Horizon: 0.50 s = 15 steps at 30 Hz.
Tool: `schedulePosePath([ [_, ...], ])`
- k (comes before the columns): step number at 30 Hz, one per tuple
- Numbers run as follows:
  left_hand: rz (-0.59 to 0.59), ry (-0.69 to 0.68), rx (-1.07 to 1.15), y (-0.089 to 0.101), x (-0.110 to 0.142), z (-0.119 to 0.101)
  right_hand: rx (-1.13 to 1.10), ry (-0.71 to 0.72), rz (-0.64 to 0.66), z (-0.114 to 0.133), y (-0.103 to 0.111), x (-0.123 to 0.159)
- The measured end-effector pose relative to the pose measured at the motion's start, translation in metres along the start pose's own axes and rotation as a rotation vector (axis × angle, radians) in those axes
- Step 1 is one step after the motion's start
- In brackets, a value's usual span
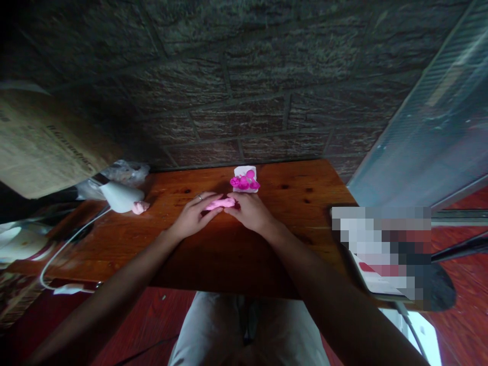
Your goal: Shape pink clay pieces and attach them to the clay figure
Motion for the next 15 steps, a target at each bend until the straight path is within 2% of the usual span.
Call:
schedulePosePath([
  [7, 0.109, 0.169, 0.061, -0.0069, 0.0015, 0.0061, 0.07, 0.073, 0.009, 0.0045, -0.002, 0.0013],
  [10, 0.095, 0.206, 0.036, -0.0071, 0.0012, 0.0087, 0.035, 0.104, -0.012, 0.0056, -0.0045, 0.0013],
  [13, 0.057, 0.223, 0.01, -0.0025, -0.0012, 0.0082, 0.011, 0.073, -0.047, 0.0035, -0.0063, 0.0003],
  [15, 0.082, 0.237, 0.04, 0.0005, -0.0031, 0.0066, -0.013, 0.049, -0.082, 0.0017, -0.006, -0.0004],
])
Point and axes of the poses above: each hand's wrist, its own x-axis away from the middle knuckle, its own y-axis out of the back of the hand, z = x × y, the point moved 4 cm from there along -x, towards the middle knuckle, and after that the axes turned 10 degrees about x, right-handed, at the moved point
